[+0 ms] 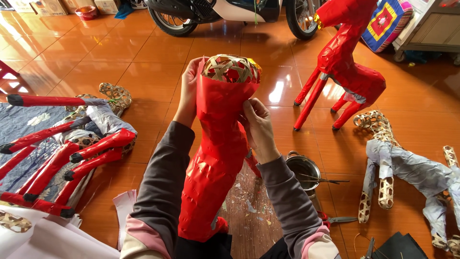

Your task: Wrapping a deer-shaped frame with red and gold paper strips using scissors and adhesive

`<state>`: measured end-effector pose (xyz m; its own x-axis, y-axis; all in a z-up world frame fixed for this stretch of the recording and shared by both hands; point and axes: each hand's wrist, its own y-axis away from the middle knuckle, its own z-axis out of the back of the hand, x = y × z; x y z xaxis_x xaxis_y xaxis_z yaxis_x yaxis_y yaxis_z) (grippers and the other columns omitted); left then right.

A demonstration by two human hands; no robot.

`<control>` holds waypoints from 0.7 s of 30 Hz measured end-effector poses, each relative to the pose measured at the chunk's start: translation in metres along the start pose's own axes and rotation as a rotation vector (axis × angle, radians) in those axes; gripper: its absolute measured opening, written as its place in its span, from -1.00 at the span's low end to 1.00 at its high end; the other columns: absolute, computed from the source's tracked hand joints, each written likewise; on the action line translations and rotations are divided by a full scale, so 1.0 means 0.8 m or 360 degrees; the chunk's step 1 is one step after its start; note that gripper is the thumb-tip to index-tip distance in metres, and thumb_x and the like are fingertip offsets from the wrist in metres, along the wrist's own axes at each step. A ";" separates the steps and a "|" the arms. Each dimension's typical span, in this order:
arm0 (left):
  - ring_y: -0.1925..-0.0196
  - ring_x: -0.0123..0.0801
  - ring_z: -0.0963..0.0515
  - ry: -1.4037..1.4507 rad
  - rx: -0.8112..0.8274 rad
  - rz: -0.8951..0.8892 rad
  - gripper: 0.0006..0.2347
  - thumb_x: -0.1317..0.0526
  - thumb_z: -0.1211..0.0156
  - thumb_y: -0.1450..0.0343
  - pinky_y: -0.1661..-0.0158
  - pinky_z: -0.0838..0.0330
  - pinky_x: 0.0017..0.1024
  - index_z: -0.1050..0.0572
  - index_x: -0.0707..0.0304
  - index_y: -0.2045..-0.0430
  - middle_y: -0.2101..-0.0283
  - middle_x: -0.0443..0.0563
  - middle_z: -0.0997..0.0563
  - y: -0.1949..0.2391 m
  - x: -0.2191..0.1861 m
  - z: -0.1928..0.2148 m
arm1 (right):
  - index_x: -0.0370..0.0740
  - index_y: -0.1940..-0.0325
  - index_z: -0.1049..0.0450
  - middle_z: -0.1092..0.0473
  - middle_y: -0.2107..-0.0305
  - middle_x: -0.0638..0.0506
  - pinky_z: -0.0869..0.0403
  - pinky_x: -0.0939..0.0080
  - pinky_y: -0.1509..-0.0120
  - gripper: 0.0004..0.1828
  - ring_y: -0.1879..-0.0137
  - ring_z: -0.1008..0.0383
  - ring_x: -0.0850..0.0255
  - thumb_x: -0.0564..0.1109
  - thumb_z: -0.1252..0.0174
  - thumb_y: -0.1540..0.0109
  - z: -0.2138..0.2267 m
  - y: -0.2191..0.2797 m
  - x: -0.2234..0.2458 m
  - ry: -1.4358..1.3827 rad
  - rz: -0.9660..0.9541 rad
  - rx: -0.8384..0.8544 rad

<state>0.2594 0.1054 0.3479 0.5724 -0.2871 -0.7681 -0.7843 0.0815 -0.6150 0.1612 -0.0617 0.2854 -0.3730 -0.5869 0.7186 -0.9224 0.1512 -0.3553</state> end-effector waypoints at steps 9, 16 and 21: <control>0.20 -0.25 -0.63 0.0073 0.0108 0.0014 -0.78 0.26 -0.06 -0.52 0.12 -0.54 -0.38 -0.41 0.42 0.02 0.19 0.23 -0.57 -0.004 0.018 0.017 | -0.16 0.42 -0.37 -0.32 0.61 0.10 -0.49 0.29 0.19 -0.75 0.41 -0.37 0.39 -0.04 -0.13 -0.31 -0.015 0.001 0.001 0.0067 0.0129 -0.0025; 0.23 -0.34 -0.60 -0.0042 0.0074 0.0114 -0.82 0.27 -0.13 -0.46 0.13 -0.49 -0.39 -0.46 0.40 0.13 0.28 0.15 -0.60 -0.010 0.040 0.033 | -0.24 0.38 -0.37 -0.34 0.61 -0.01 -0.49 0.21 0.27 -0.80 0.46 -0.40 0.26 -0.11 -0.19 -0.25 -0.040 -0.004 0.016 -0.0123 0.0125 0.0106; 0.27 -0.29 -0.62 -0.0124 -0.0017 0.0186 -0.82 0.27 -0.16 -0.44 0.22 -0.52 -0.39 -0.48 0.41 0.16 0.31 0.18 -0.60 -0.020 0.051 0.040 | -0.26 0.22 -0.42 -0.47 0.41 -0.13 -0.57 0.03 0.08 -0.84 0.26 -0.57 0.08 -0.13 -0.21 -0.24 0.001 -0.029 -0.028 -0.0247 0.0018 0.0141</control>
<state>0.3030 0.1232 0.3208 0.4937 -0.2009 -0.8461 -0.8489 0.0995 -0.5190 0.1908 -0.0530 0.2772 -0.3573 -0.7023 0.6157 -0.9033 0.0920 -0.4191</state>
